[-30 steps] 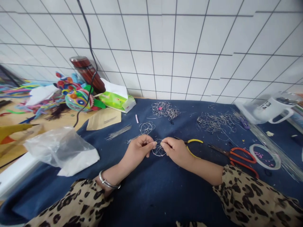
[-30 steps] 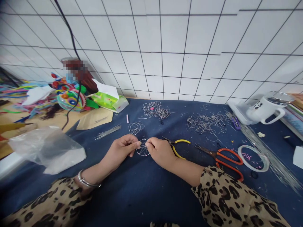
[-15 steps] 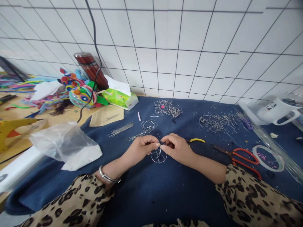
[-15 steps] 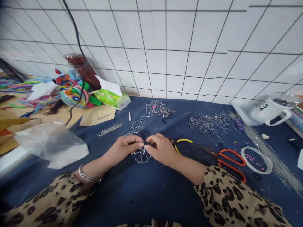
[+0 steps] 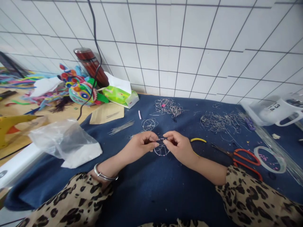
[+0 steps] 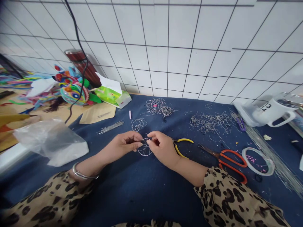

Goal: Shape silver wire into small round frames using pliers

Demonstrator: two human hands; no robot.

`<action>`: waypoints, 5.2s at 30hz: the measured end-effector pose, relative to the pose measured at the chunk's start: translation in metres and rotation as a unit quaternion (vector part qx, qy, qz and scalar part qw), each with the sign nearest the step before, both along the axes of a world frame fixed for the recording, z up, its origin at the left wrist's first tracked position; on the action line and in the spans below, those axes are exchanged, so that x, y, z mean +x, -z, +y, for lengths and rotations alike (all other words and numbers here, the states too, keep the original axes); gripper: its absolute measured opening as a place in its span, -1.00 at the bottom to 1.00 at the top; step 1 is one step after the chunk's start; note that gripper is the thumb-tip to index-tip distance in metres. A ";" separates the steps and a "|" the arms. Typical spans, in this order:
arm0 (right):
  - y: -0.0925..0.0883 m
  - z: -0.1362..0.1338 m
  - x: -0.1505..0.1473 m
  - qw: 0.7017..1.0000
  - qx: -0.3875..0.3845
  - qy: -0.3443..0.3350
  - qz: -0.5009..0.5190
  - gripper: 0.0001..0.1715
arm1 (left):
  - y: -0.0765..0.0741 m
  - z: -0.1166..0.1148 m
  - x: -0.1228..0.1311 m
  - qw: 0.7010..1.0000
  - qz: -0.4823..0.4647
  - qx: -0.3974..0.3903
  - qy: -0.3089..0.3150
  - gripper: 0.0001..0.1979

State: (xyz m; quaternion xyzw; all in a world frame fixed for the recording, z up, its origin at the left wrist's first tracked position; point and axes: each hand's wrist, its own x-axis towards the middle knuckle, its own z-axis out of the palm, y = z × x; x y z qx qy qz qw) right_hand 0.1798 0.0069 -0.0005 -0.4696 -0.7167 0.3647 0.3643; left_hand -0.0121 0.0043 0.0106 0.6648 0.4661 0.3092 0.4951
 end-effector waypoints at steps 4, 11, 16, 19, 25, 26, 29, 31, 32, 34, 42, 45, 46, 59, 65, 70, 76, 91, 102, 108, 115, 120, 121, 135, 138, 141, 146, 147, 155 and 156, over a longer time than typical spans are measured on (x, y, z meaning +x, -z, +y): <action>-0.003 0.003 -0.005 1.000 0.004 -0.019 0.005 -0.75 | -0.005 0.003 -0.008 0.992 0.060 0.092 -0.068 -0.83; 0.006 0.005 -0.005 0.993 -0.025 -0.065 -0.098 -0.77 | -0.004 0.008 -0.017 0.963 0.224 0.148 0.035 -0.90; 0.008 0.003 -0.004 0.987 0.025 -0.081 -0.140 -0.78 | -0.003 0.008 -0.017 0.948 0.261 0.169 0.071 -0.92; 0.007 0.000 -0.004 0.975 0.077 -0.101 -0.181 -0.86 | -0.006 0.009 -0.019 0.937 0.274 0.185 0.112 -0.90; 0.007 -0.002 -0.004 0.955 0.136 -0.130 -0.228 -0.83 | -0.014 0.008 -0.026 0.934 0.284 0.146 0.161 -0.85; 0.008 -0.002 -0.004 0.954 0.141 -0.131 -0.230 -0.82 | -0.016 0.008 -0.026 0.936 0.284 0.128 0.166 -0.85; 0.010 -0.003 -0.004 0.952 0.153 -0.130 -0.233 -0.76 | -0.018 0.007 -0.026 0.940 0.281 0.095 0.167 -0.84; 0.010 -0.004 -0.003 0.949 0.163 -0.129 -0.237 -0.72 | -0.017 0.007 -0.023 0.944 0.274 0.098 0.156 -0.85; 0.009 -0.004 -0.003 0.947 0.173 -0.126 -0.239 -0.70 | -0.016 0.006 -0.022 0.946 0.267 0.103 0.150 -0.86; 0.007 -0.004 -0.004 0.941 0.201 -0.119 -0.245 -0.70 | -0.013 0.006 -0.019 0.951 0.251 0.113 0.139 -0.87; 0.006 -0.002 -0.010 0.927 0.260 -0.121 -0.242 -0.82 | -0.007 0.004 -0.014 0.969 0.198 0.089 0.115 -0.85; 0.009 -0.002 -0.009 0.924 0.262 -0.120 -0.251 -0.82 | -0.008 0.004 -0.013 0.968 0.204 0.085 0.115 -0.86; 0.009 -0.002 -0.008 0.923 0.261 -0.118 -0.256 -0.83 | -0.009 0.004 -0.013 0.967 0.211 0.088 0.114 -0.86; 0.003 -0.010 -0.004 0.931 0.217 -0.089 -0.280 -0.84 | -0.014 0.001 -0.014 0.969 0.222 0.078 0.079 -0.85; 0.003 -0.006 -0.001 0.956 0.169 -0.040 -0.236 -0.82 | -0.022 0.003 -0.018 0.964 0.241 0.062 0.097 -0.73; 0.004 -0.004 0.000 0.960 0.159 -0.044 -0.228 -0.81 | -0.021 0.001 -0.015 0.951 0.273 0.081 0.121 -0.74; 0.005 -0.006 -0.002 0.955 0.173 -0.070 -0.232 -0.81 | -0.010 0.000 -0.010 0.953 0.262 0.141 0.065 -0.80; 0.001 -0.004 -0.001 0.981 0.103 -0.003 -0.162 -0.80 | -0.017 -0.004 -0.012 0.979 0.195 0.034 0.050 -0.77; -0.002 -0.001 0.001 0.987 0.127 -0.027 -0.093 -0.87 | -0.014 -0.002 -0.014 0.981 0.176 0.078 0.015 -0.85; -0.002 -0.003 0.003 0.984 0.138 -0.098 -0.058 -0.68 | -0.013 0.000 -0.017 0.985 0.159 0.072 -0.008 -0.82; -0.001 -0.007 0.001 0.986 0.092 -0.132 -0.029 -0.75 | -0.009 -0.001 -0.014 0.947 0.258 0.183 -0.056 -0.87; -0.001 -0.007 0.001 0.989 0.084 -0.117 -0.045 -0.80 | -0.010 -0.001 -0.013 0.943 0.265 0.197 -0.043 -0.86; -0.001 -0.007 0.001 0.989 0.084 -0.110 -0.049 -0.81 | -0.010 -0.001 -0.013 0.944 0.262 0.196 -0.044 -0.86; -0.004 -0.009 -0.001 0.992 0.091 -0.071 -0.053 -0.78 | -0.011 -0.003 -0.010 0.944 0.259 0.188 -0.086 -0.89; -0.003 -0.011 -0.002 0.993 0.074 -0.064 -0.066 -0.66 | -0.012 -0.004 -0.008 0.944 0.258 0.180 -0.095 -0.91; -0.002 -0.013 -0.003 0.992 0.078 -0.047 -0.088 -0.48 | -0.011 -0.005 -0.007 0.949 0.251 0.164 -0.101 -0.91; -0.002 -0.013 -0.004 0.984 0.145 -0.037 -0.100 -0.52 | -0.006 -0.006 -0.003 0.955 0.232 0.159 -0.093 -0.92; -0.001 -0.013 -0.003 0.981 0.161 -0.043 -0.101 -0.55 | -0.005 -0.006 -0.002 0.955 0.231 0.162 -0.091 -0.91; 0.002 -0.008 0.002 0.952 0.243 -0.083 -0.166 -0.70 | -0.005 -0.005 -0.002 0.954 0.236 0.161 -0.085 -0.92; 0.002 -0.008 0.003 0.949 0.249 -0.086 -0.172 -0.69 | -0.005 -0.005 -0.002 0.954 0.237 0.162 -0.085 -0.91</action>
